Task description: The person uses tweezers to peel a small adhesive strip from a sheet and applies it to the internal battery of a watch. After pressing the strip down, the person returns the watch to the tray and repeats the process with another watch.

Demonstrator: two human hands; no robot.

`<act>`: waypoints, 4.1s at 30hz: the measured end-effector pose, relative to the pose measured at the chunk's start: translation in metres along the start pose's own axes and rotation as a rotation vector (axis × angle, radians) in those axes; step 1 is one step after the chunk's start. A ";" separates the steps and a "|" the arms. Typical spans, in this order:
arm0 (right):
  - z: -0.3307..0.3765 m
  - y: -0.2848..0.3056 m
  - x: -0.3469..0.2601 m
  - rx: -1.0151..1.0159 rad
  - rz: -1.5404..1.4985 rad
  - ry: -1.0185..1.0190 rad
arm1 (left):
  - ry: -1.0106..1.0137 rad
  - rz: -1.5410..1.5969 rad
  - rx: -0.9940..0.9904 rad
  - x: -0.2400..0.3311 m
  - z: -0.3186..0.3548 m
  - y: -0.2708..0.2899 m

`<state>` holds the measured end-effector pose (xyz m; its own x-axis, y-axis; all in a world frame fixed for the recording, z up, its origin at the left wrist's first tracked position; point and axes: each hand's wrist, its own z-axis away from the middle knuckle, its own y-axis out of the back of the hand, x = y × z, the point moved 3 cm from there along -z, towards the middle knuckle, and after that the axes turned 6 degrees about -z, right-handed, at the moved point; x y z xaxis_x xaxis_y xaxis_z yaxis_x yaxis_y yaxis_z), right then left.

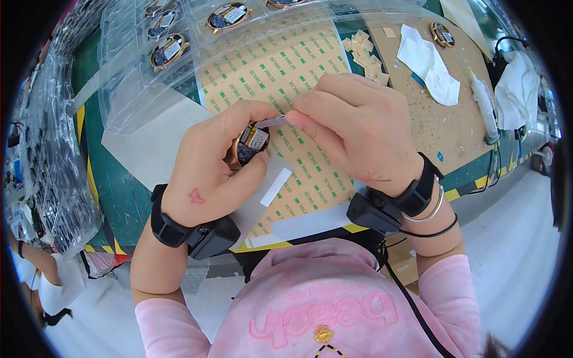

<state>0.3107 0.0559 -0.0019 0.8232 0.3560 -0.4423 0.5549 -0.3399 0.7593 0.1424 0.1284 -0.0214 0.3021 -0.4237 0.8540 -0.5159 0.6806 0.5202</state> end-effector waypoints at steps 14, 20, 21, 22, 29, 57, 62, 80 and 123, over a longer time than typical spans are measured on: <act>0.002 -0.001 -0.006 0.058 0.002 0.018 | -0.008 0.033 -0.068 0.000 0.000 0.002; 0.000 0.000 0.000 -0.012 -0.098 0.000 | 0.047 0.159 -0.095 0.002 0.000 0.005; 0.000 0.000 0.000 -0.016 -0.123 -0.007 | 0.059 0.195 -0.092 0.003 0.001 0.005; 0.000 0.000 0.000 -0.021 -0.147 -0.015 | 0.072 0.231 -0.088 0.004 0.001 0.005; 0.000 0.003 -0.002 0.017 -0.266 -0.128 | -0.033 0.254 -0.024 0.003 -0.001 0.005; -0.002 -0.013 -0.017 0.086 -0.525 -0.058 | -0.095 -0.021 0.067 0.011 -0.001 0.002; -0.002 -0.013 -0.018 0.056 -0.551 -0.070 | -0.008 0.069 0.039 0.012 0.002 -0.001; 0.000 -0.007 -0.025 0.046 -0.481 0.046 | -0.201 -0.123 0.072 0.017 0.003 0.004; 0.005 -0.005 -0.010 -0.023 -0.761 -0.284 | 0.009 0.413 -0.066 0.010 0.004 -0.002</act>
<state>0.2999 0.0498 -0.0034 0.2221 0.2469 -0.9432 0.9748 -0.0751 0.2099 0.1429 0.1202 -0.0136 0.0880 -0.1019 0.9909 -0.5425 0.8294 0.1335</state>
